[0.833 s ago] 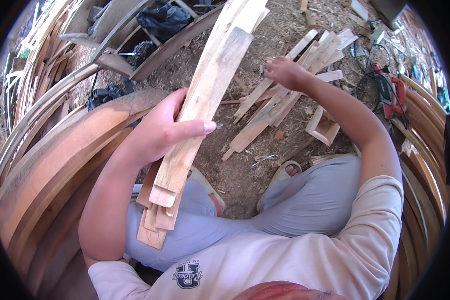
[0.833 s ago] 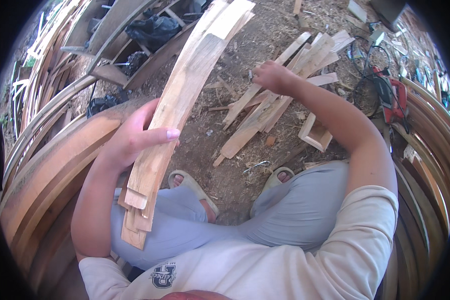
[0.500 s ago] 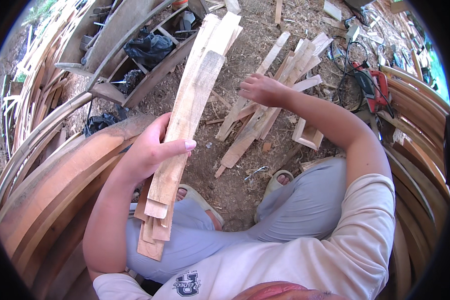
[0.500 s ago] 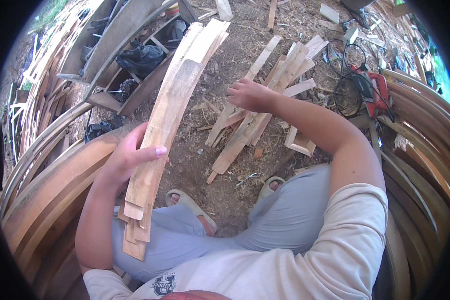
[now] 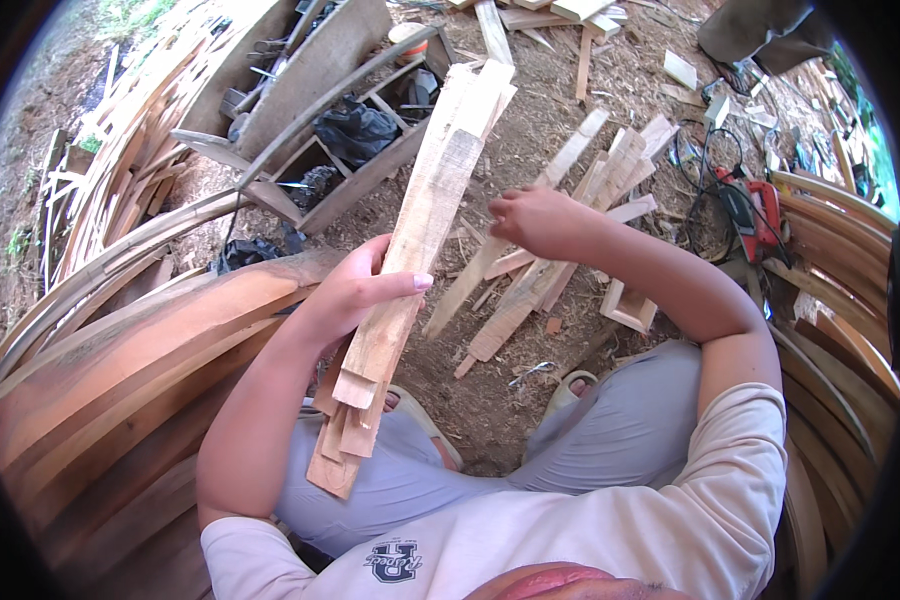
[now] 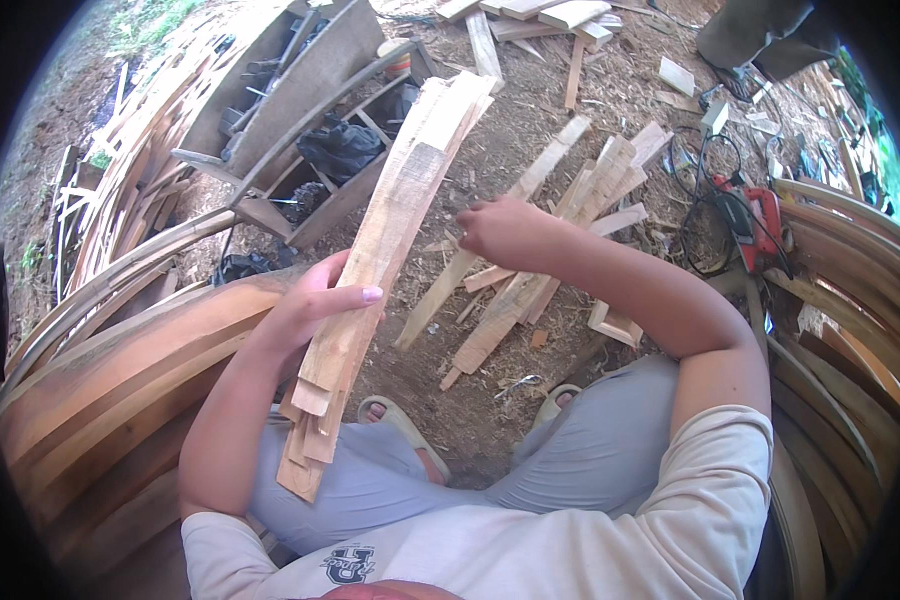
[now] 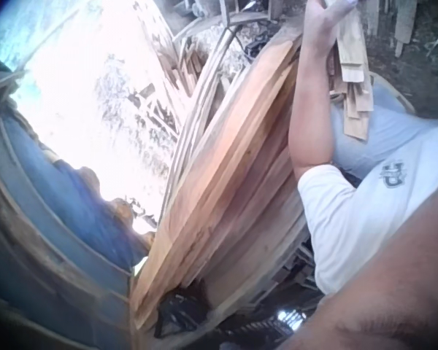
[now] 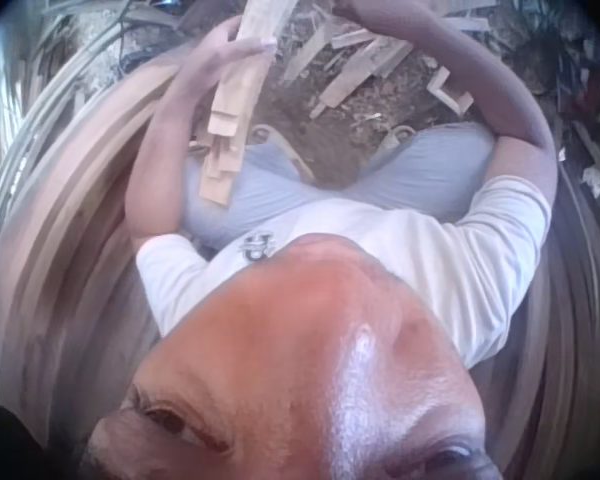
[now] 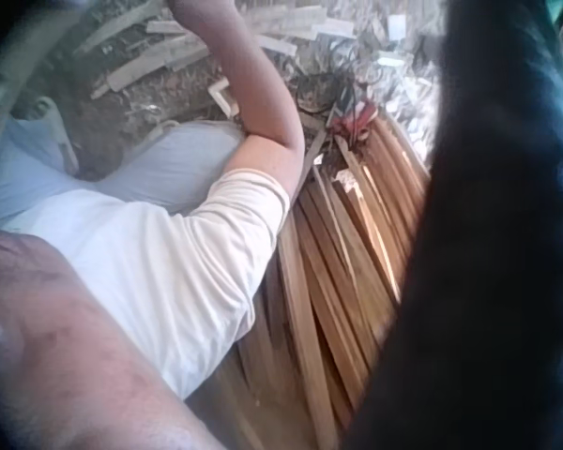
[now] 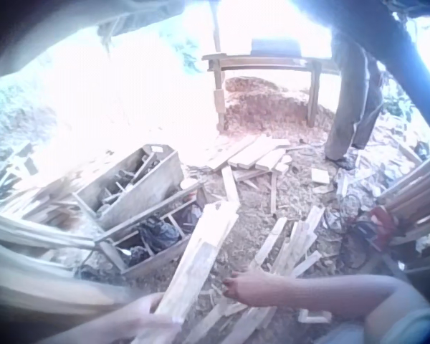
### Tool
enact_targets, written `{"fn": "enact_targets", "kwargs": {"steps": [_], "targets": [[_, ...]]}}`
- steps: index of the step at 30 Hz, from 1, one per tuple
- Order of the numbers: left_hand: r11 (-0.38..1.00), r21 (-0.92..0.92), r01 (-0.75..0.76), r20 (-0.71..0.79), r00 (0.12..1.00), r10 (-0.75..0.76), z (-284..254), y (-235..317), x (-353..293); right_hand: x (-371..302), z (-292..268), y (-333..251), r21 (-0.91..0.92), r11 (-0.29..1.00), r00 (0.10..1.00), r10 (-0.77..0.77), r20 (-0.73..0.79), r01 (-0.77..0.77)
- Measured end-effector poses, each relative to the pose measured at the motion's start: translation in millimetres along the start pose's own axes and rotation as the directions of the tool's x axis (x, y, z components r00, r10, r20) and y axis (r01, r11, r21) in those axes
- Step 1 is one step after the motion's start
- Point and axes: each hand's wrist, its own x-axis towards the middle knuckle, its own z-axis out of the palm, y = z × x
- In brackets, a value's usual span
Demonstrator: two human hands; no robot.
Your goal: The person sits on the floor of a workshop and sorts through a pile of thin wooden strips. They pick up pieces, inspect them, and place them into a neat stack. The person then stands up and continues to organize the wood pieces on a nearby workbench.
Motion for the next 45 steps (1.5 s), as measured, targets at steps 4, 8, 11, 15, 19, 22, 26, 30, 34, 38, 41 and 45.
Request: {"fn": "enact_targets", "kwargs": {"steps": [4,8,11,15,19,22,26,30,34,38,41,45], "targets": [[0.999,-0.024,-0.023,0.008,1.0,0.023,-8,-1,2,6,-88,-66,0.101,0.989,0.99,-0.113,0.085,0.105],[0.996,-0.081,-0.036,-0.026,0.999,0.034,-5,-2,0,8,-125,-112,0.079,0.937,0.937,-0.331,-0.115,0.341],[0.985,-0.171,-0.021,0.02,1.0,0.024,-4,1,0,16,-133,-127,0.107,0.882,0.871,-0.422,-0.252,0.459],[0.965,-0.255,-0.067,0.056,0.995,0.084,-4,1,2,22,-125,-129,0.098,0.912,0.893,-0.361,-0.269,0.398],[0.947,-0.312,-0.076,0.104,0.988,0.113,-6,2,-1,25,-124,-124,0.039,0.921,0.88,-0.358,-0.312,0.389],[0.944,-0.32,-0.078,0.134,0.983,0.127,-7,0,5,26,-114,-121,0.21,0.901,0.87,-0.27,-0.414,0.379],[0.941,-0.333,-0.067,0.128,0.985,0.116,-8,-2,4,28,-114,-117,0.155,0.895,0.849,-0.325,-0.417,0.419],[0.928,-0.37,-0.052,0.142,0.983,0.112,-8,-2,7,26,-116,-113,0.067,0.897,0.839,-0.38,-0.39,0.437],[0.937,-0.341,-0.07,0.082,0.991,0.104,-3,1,11,22,-115,-108,0.138,0.908,0.857,-0.311,-0.41,0.395],[0.978,-0.204,-0.047,-0.049,0.998,0.038,-3,-3,7,6,-142,-81,0.062,0.983,0.958,-0.155,-0.242,0.175],[0.997,-0.081,0.01,-0.08,0.997,-0.017,-2,-2,8,-23,-141,-50,0.015,1.0,0.984,-0.007,-0.178,0.009],[1.0,0.011,-0.014,-0.078,0.997,0.015,0,-2,12,-58,-69,-17,0.162,0.975,0.985,0.165,-0.059,-0.153]]}}
